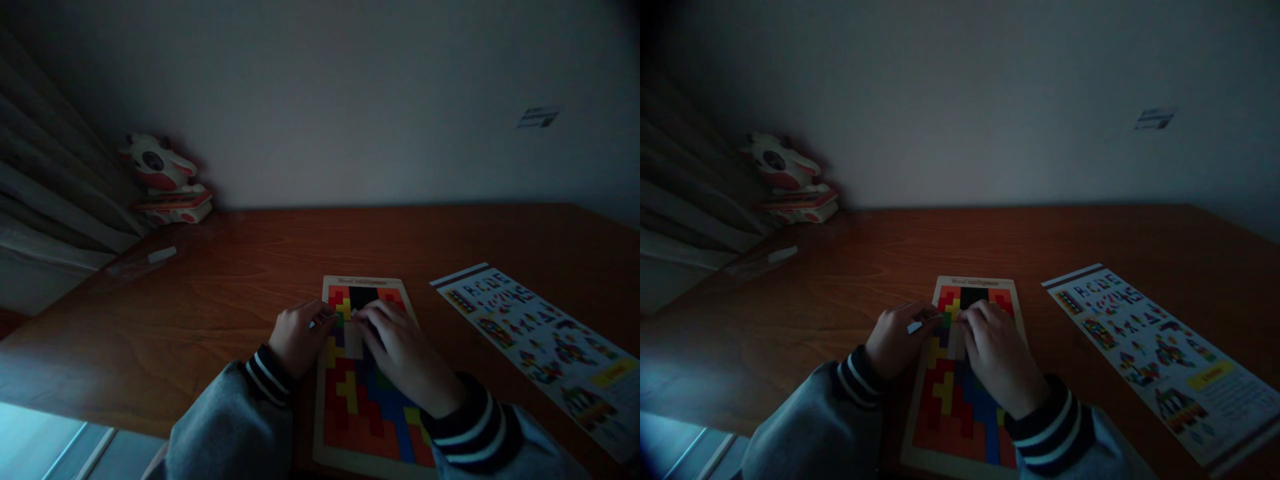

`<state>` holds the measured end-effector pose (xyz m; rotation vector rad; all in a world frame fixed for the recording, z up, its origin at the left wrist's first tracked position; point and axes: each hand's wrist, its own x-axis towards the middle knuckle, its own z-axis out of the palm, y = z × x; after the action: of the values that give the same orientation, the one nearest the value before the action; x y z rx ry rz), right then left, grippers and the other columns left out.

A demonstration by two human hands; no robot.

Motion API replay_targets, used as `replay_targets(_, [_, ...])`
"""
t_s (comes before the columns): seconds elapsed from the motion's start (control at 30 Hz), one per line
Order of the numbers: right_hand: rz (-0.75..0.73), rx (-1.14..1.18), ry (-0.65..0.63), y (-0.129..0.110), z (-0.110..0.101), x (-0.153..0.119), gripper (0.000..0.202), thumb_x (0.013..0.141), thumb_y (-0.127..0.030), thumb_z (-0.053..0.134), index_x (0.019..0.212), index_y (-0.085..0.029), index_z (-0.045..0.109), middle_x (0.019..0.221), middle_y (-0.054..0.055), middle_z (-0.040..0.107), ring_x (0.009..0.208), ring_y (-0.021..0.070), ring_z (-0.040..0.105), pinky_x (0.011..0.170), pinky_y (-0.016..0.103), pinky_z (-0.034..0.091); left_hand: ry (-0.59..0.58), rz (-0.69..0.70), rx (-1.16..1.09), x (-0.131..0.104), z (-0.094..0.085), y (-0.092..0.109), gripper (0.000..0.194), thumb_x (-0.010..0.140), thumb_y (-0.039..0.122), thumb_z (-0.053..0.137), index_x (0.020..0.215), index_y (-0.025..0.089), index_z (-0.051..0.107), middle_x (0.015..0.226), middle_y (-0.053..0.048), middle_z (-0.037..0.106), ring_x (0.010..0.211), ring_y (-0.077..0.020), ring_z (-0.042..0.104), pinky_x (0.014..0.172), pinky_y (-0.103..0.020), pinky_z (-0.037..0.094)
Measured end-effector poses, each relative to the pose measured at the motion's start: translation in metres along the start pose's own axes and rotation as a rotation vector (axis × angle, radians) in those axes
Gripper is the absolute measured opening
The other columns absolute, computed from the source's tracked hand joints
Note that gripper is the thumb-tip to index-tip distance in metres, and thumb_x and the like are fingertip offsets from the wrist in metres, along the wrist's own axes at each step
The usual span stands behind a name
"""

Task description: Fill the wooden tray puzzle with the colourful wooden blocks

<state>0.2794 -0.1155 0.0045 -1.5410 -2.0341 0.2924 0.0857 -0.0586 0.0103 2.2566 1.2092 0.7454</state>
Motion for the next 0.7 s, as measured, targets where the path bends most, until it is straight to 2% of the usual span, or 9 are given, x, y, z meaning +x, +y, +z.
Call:
replay_targets(0.17, [0.088,0.168,0.073,-0.001,-0.005,0.003,0.033,0.092,-0.013,0.047,0.121,-0.023,0.058,0.102,0.008,0.069,0.092,0.0213,0.067,0.082,0.041,0.055,-0.010,-0.011,0.010,0.000,0.000,0.002,0.005,0.089,0.024,0.064,0.087,0.022,0.068,0.080,0.002,0.073,0.072,-0.0145,0.067,0.068,-0.024,0.050])
replay_targets(0.33, [0.172,0.241,0.007,0.002,-0.006,0.004,0.020,0.090,-0.017,0.052,0.103,-0.022,0.066,0.097,0.006,0.072,0.089,0.0196,0.069,0.082,0.037,0.055,-0.013,-0.022,0.018,0.000,0.000,0.003,0.006,0.089,0.025,0.064,0.087,0.022,0.069,0.080,0.002,0.073,0.073,-0.0147,0.067,0.068,-0.024,0.049])
replay_targets(0.47, [0.185,0.271,0.034,0.003,-0.009,0.004,0.034,0.092,-0.020,0.049,0.124,-0.023,0.060,0.096,0.006,0.072,0.087,0.0187,0.069,0.079,0.035,0.056,-0.022,-0.017,0.018,0.000,0.001,0.001,0.005,0.090,0.024,0.064,0.088,0.022,0.068,0.081,0.002,0.072,0.074,-0.0148,0.067,0.069,-0.024,0.050])
replay_targets(0.57, [0.148,0.253,0.049,0.003,-0.015,0.007,0.030,0.093,-0.023,0.048,0.117,-0.024,0.065,0.103,0.008,0.071,0.094,0.0198,0.069,0.084,0.036,0.055,-0.032,-0.003,0.032,0.000,0.002,0.000,0.005,0.090,0.023,0.063,0.088,0.022,0.068,0.082,0.001,0.073,0.076,-0.0155,0.068,0.069,-0.025,0.050])
replay_targets(0.7, [0.193,0.296,0.023,0.008,-0.023,0.009,0.023,0.092,-0.026,0.052,0.109,-0.026,0.067,0.097,0.005,0.074,0.087,0.0199,0.070,0.079,0.035,0.056,-0.022,0.079,0.041,-0.001,0.003,0.002,0.006,0.090,0.023,0.062,0.091,0.022,0.068,0.085,0.000,0.073,0.080,-0.0160,0.069,0.071,-0.026,0.052])
